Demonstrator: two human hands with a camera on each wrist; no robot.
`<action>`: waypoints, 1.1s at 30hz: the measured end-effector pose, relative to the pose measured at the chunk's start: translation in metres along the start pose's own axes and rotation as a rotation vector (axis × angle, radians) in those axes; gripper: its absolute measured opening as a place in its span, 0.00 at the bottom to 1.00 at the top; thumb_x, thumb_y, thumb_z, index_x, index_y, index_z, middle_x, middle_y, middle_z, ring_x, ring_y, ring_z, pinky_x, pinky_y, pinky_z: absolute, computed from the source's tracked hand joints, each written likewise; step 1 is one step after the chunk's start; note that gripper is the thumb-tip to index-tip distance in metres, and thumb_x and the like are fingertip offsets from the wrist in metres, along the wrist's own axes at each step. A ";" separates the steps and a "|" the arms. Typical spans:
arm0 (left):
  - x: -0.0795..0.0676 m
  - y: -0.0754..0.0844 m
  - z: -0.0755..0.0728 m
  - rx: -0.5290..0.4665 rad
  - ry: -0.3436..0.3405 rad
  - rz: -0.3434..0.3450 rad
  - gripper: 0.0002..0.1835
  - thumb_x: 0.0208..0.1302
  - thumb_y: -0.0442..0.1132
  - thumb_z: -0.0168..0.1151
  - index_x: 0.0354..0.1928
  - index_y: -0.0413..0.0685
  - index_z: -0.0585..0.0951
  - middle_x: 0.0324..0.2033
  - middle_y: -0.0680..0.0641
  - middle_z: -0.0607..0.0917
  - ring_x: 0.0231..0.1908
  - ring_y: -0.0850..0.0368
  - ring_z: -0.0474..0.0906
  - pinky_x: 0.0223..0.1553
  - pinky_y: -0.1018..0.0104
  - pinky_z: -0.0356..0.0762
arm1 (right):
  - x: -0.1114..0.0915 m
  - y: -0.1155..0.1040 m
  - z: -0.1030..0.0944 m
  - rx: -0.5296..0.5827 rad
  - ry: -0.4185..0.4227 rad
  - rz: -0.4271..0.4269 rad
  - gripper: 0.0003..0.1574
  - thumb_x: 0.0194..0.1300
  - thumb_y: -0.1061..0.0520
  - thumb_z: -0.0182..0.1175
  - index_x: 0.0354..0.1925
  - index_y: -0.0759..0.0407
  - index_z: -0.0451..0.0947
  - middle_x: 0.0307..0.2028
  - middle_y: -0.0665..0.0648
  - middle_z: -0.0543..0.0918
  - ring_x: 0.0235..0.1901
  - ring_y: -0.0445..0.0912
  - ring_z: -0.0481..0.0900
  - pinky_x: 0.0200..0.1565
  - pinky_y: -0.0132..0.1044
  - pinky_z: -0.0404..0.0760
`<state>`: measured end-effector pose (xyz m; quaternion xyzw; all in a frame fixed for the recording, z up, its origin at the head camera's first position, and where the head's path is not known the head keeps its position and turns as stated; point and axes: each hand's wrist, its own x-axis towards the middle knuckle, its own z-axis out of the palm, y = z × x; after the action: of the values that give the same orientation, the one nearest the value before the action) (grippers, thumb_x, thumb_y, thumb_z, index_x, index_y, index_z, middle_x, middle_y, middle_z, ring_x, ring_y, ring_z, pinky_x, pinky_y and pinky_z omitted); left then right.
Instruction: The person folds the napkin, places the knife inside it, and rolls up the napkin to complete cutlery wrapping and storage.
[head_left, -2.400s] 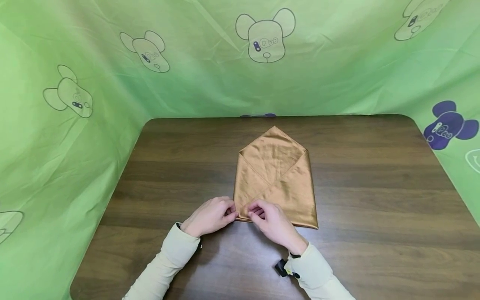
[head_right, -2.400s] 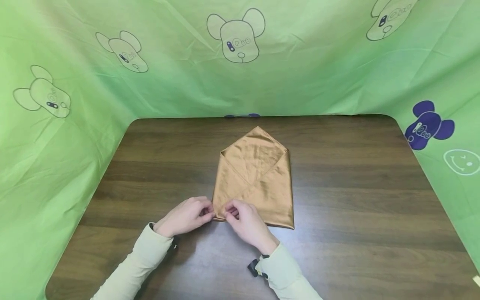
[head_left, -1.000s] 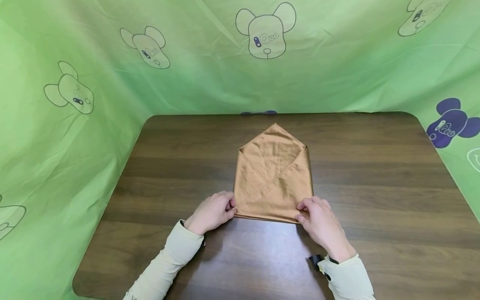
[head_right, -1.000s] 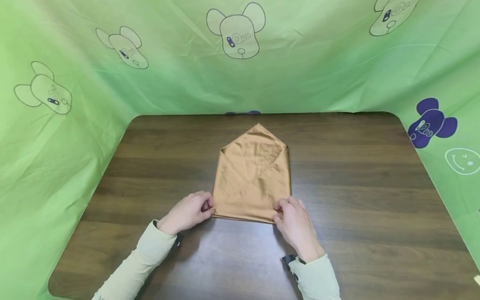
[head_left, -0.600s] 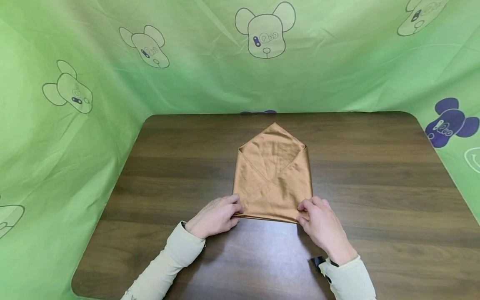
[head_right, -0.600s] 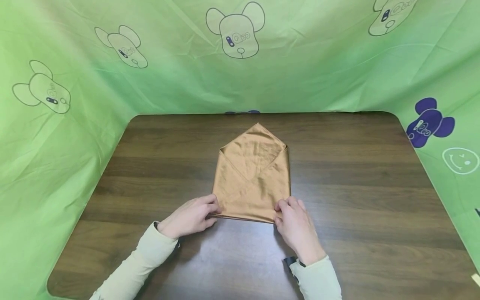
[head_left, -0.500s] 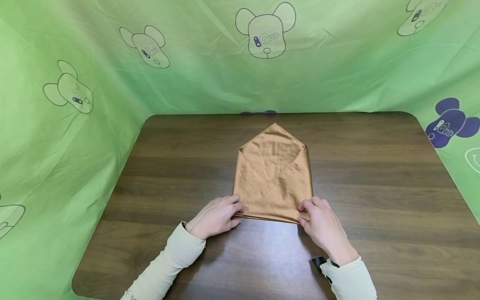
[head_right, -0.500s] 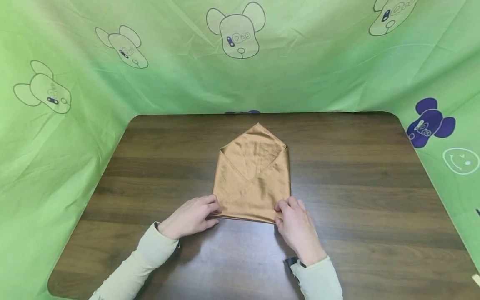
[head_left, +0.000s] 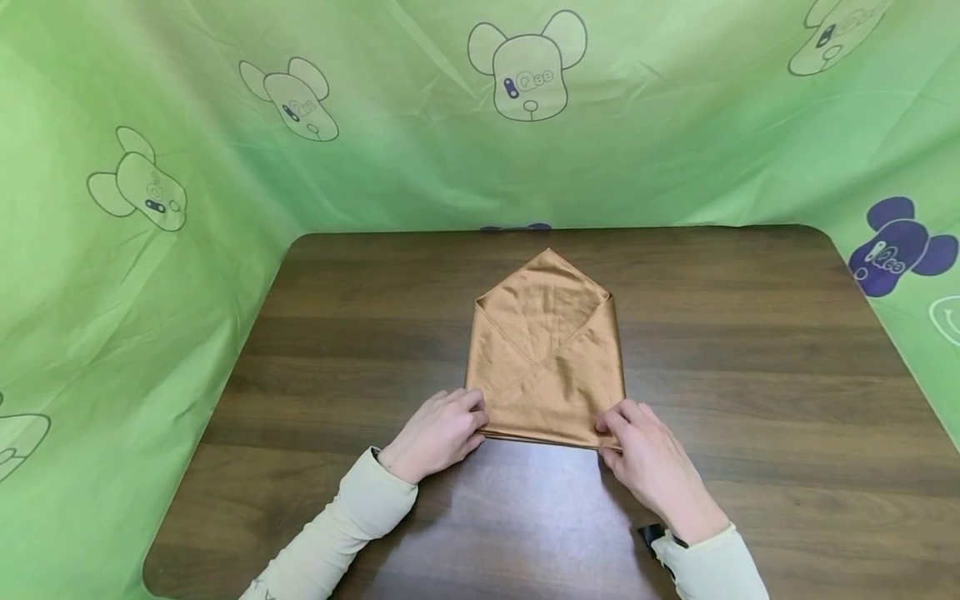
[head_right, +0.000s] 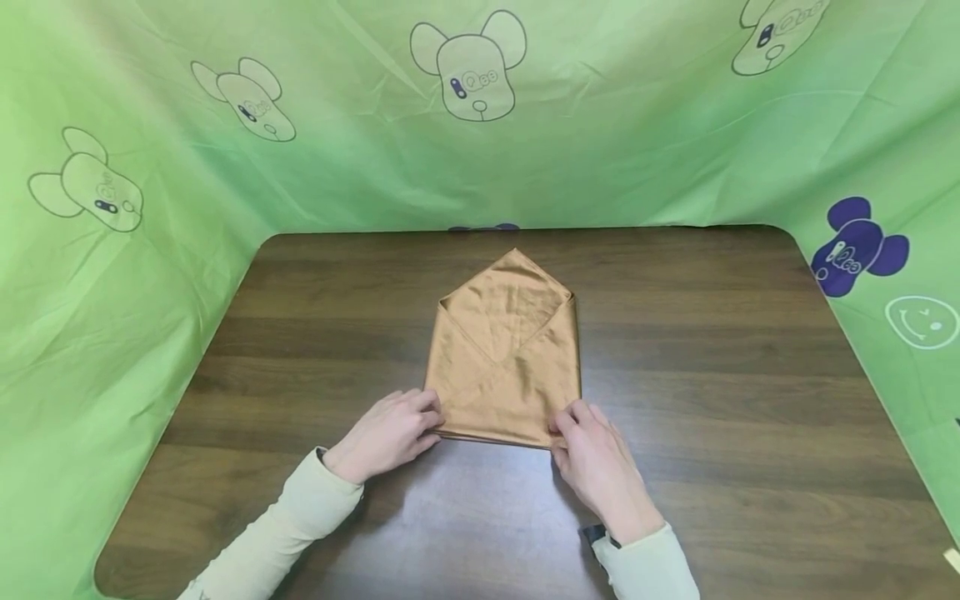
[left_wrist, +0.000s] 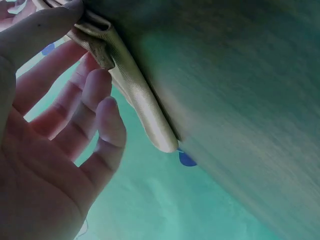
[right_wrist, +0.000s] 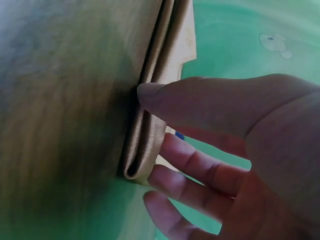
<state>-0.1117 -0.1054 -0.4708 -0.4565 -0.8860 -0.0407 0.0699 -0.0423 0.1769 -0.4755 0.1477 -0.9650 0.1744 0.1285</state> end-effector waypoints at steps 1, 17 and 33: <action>0.000 0.000 0.001 0.008 0.003 -0.002 0.06 0.46 0.43 0.66 0.21 0.57 0.77 0.29 0.57 0.73 0.31 0.60 0.72 0.29 0.64 0.68 | -0.001 0.000 0.000 0.003 -0.008 0.002 0.16 0.36 0.63 0.68 0.29 0.56 0.76 0.30 0.48 0.74 0.32 0.45 0.71 0.33 0.40 0.71; -0.002 -0.001 0.007 0.087 0.040 0.002 0.06 0.50 0.42 0.58 0.19 0.56 0.75 0.27 0.57 0.73 0.27 0.59 0.72 0.27 0.63 0.66 | -0.006 0.009 -0.003 0.033 -0.041 0.015 0.16 0.37 0.61 0.71 0.28 0.54 0.75 0.33 0.48 0.73 0.34 0.44 0.70 0.34 0.40 0.71; -0.005 -0.005 0.004 0.038 0.020 0.005 0.10 0.46 0.51 0.66 0.22 0.57 0.76 0.29 0.58 0.73 0.28 0.62 0.72 0.29 0.64 0.65 | -0.007 0.013 -0.005 0.071 -0.044 -0.041 0.21 0.32 0.72 0.60 0.30 0.57 0.75 0.33 0.50 0.72 0.31 0.43 0.73 0.31 0.38 0.73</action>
<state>-0.1132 -0.1113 -0.4751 -0.4567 -0.8849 -0.0283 0.0873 -0.0389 0.1921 -0.4773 0.1758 -0.9576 0.2025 0.1054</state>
